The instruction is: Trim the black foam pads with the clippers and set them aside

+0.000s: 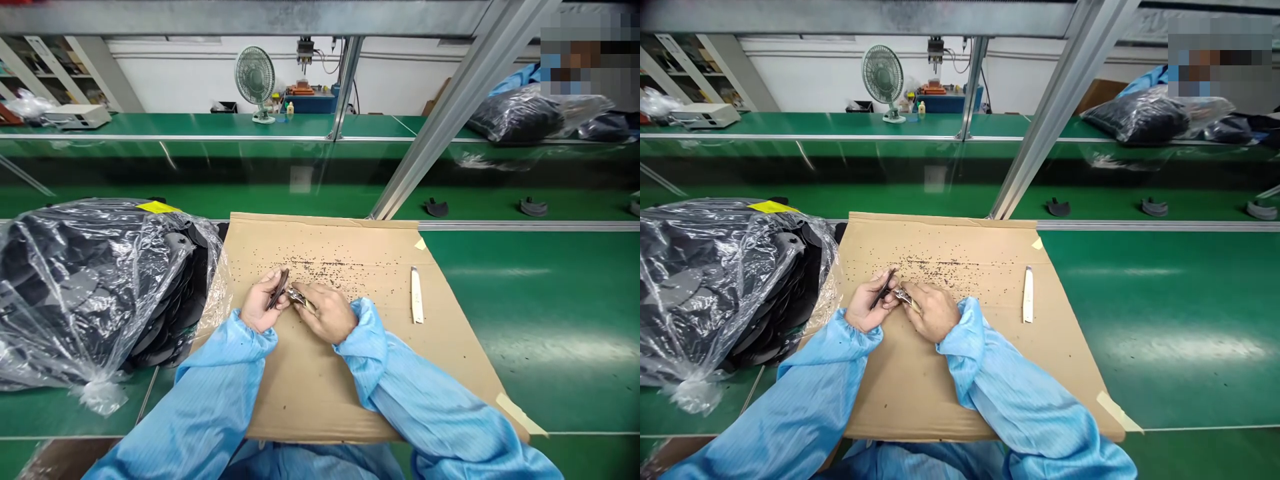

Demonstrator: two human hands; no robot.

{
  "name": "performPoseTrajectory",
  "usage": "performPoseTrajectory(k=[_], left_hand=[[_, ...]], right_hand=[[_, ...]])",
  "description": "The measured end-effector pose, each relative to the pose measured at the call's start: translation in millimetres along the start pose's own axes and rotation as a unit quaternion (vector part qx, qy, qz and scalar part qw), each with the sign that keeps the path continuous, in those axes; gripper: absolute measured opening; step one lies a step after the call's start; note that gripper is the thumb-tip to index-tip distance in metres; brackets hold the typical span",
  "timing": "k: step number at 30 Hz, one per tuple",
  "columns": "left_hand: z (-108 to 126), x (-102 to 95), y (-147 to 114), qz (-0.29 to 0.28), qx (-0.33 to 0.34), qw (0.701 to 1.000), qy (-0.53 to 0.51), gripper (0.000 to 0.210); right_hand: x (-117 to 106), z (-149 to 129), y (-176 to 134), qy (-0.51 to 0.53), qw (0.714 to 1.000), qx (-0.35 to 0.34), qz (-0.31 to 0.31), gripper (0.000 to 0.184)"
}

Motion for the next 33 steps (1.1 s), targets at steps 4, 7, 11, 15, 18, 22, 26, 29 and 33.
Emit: performPoseTrajectory(k=[4, 7, 11, 15, 18, 22, 26, 29, 33], left_hand=[[0, 2.5, -1, 0.007, -0.004, 1.0, 0.02, 0.023], [1, 4.1, -2, 0.017, -0.005, 0.999, 0.028, 0.024], [1, 4.3, -1, 0.03, 0.001, 0.999, 0.033, 0.025], [-1, 3.7, -1, 0.038, 0.013, 0.998, 0.04, 0.025], [-2, 3.4, -1, 0.053, 0.03, 0.998, 0.033, 0.025], [-2, 3.6, -1, 0.052, 0.043, 0.998, 0.02, 0.025], [-2, 3.7, -1, 0.05, 0.046, 0.997, 0.024, 0.023], [-3, 4.7, -1, 0.033, 0.035, 0.999, 0.014, 0.021], [-1, 4.7, -3, -0.005, 0.031, 0.999, -0.043, 0.016]], right_hand=[[0, 1, 0, -0.004, 1.0, 0.004, -0.015, 0.037], [1, 1, -1, 0.007, 1.0, 0.002, -0.02, 0.037], [2, 1, -1, 0.006, 1.0, 0.004, -0.027, 0.036], [2, 1, -1, -0.023, 0.999, 0.01, -0.037, 0.036], [1, 0, 0, -0.055, 0.997, 0.018, -0.052, 0.041], [-2, -5, 4, -0.083, 0.992, 0.043, -0.08, 0.046], [-2, -6, 4, -0.076, 0.991, 0.061, -0.094, 0.046], [-1, -4, 0, 0.001, 0.997, 0.053, -0.053, 0.041], [-2, 4, -2, 0.265, 0.955, 0.131, 0.036, 0.033]])
Point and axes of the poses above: each hand's wrist, its own y-axis towards the middle knuckle, its own x-axis out of the palm, z = x × y, the point moved 2 cm from there along y, towards the middle knuckle, and after that the axes turned 8 degrees about y, right-handed, at the moved point
